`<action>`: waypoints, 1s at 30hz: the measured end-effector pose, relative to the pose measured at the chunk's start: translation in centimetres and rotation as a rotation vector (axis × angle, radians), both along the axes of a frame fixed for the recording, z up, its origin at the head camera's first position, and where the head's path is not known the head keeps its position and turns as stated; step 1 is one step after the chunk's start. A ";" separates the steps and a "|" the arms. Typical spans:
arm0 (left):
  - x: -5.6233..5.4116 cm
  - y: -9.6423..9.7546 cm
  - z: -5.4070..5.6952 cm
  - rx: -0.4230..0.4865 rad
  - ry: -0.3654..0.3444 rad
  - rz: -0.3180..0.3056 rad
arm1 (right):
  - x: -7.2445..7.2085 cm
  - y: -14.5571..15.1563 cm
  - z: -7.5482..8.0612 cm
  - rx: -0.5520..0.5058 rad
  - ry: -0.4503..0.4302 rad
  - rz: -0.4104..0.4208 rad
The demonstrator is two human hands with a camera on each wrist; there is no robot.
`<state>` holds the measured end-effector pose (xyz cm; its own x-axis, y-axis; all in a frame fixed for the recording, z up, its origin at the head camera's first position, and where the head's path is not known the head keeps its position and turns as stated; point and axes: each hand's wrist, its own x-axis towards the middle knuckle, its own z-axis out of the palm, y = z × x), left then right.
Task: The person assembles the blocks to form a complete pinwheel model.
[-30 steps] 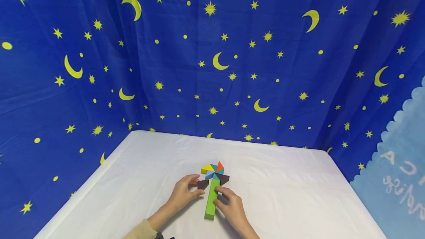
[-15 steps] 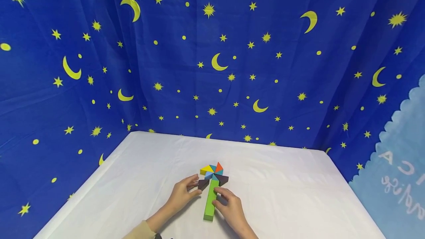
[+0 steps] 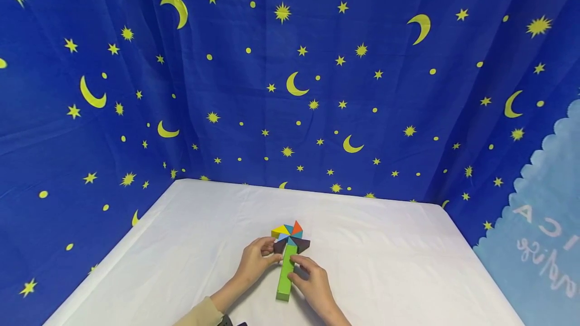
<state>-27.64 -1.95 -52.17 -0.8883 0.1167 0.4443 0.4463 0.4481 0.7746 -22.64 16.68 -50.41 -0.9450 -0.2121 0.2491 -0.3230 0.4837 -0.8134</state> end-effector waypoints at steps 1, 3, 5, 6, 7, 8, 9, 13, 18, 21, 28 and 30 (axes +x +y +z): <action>0.0 0.0 0.0 0.013 0.002 -0.007 | 0.0 0.0 0.0 0.002 -0.003 -0.002; -0.1 0.0 -0.1 0.034 0.009 -0.020 | 0.0 0.0 0.0 0.008 -0.005 -0.005; -0.1 0.1 -0.2 0.047 0.021 -0.033 | 0.1 0.0 0.1 0.013 -0.003 -0.009; -0.1 0.1 -0.2 0.052 0.027 -0.038 | 0.1 0.0 0.1 0.015 0.001 -0.011; -0.1 0.1 -0.2 0.055 0.032 -0.042 | 0.1 0.0 0.1 0.015 0.004 -0.013; -0.1 0.1 -0.2 0.058 0.037 -0.044 | 0.1 0.0 0.1 0.016 0.006 -0.015; -0.1 0.1 -0.3 0.058 0.041 -0.044 | 0.1 0.0 0.1 0.015 0.008 -0.016; -0.2 0.2 -0.2 0.052 0.048 -0.035 | 0.2 0.0 0.1 0.007 0.005 -0.014; -0.5 0.2 0.0 0.036 0.042 0.000 | 0.2 -0.2 0.1 -0.009 -0.008 -0.006; -0.6 0.3 0.0 0.033 0.044 0.013 | 0.2 -0.3 0.2 -0.006 -0.013 -0.002; -0.7 0.3 0.1 0.044 0.017 0.011 | 0.3 -0.3 0.3 -0.007 -0.023 -0.001; -0.7 0.4 0.2 0.052 0.010 0.007 | 0.3 -0.3 0.2 -0.007 -0.016 -0.003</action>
